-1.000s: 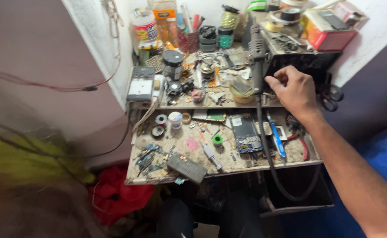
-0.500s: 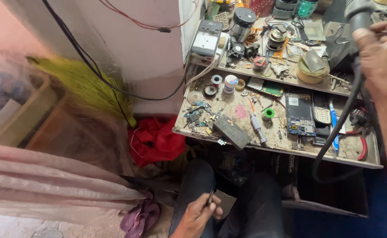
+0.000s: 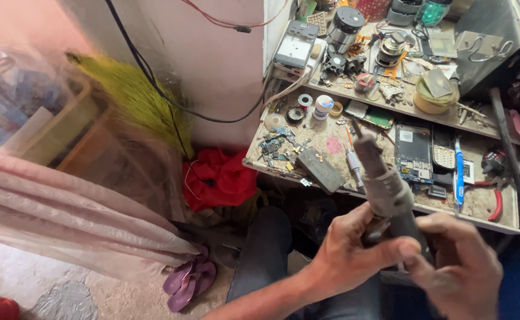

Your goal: The person sits holding a phone motherboard on their lap and scrubs it with a toothbrush. They then scrape the board with a small blade and use a hot air gun to heat the board over the workbench.

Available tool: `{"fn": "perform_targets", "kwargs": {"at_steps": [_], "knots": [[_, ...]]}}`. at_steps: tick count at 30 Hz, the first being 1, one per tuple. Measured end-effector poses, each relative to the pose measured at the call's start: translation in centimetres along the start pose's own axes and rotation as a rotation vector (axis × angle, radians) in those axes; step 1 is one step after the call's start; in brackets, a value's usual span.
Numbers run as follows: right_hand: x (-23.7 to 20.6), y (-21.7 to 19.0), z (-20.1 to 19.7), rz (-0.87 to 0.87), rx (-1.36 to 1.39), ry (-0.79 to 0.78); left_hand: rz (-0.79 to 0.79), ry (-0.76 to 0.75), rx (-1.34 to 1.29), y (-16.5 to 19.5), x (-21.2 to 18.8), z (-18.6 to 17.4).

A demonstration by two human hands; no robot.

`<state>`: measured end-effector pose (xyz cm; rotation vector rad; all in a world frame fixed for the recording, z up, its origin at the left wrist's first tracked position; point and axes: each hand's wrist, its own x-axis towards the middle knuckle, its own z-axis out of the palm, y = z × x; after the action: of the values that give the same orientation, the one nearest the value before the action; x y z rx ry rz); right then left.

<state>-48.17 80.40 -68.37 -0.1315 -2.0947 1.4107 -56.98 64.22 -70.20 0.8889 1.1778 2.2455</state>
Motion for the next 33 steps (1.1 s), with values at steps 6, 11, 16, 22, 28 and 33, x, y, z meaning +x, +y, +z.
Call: {"fn": "perform_targets", "kwargs": {"at_steps": [6,11,16,22,28,33], "knots": [[-6.1,3.9,-1.6,-0.465,-0.700,0.231,-0.044,0.112,-0.246,-1.8,0.8,1.9],[-14.6,12.2,0.2,0.336,0.289,0.005,-0.266,0.065,-0.591,-2.5,-0.5,1.7],[-12.1,15.1,-2.8,0.861,0.944,0.447,-0.468,0.015,-0.553,-2.1,-2.0,2.7],[-4.7,6.0,-1.5,-0.164,0.217,0.349,-0.413,-0.023,-0.553,-3.8,-3.7,0.9],[3.3,-1.1,0.2,-0.136,0.202,0.206,-0.442,0.161,-0.266,-6.9,-5.1,-4.3],[7.7,-4.3,4.0,-0.101,-0.025,0.098,-0.510,0.291,0.385,-7.2,-4.1,-6.5]]}}
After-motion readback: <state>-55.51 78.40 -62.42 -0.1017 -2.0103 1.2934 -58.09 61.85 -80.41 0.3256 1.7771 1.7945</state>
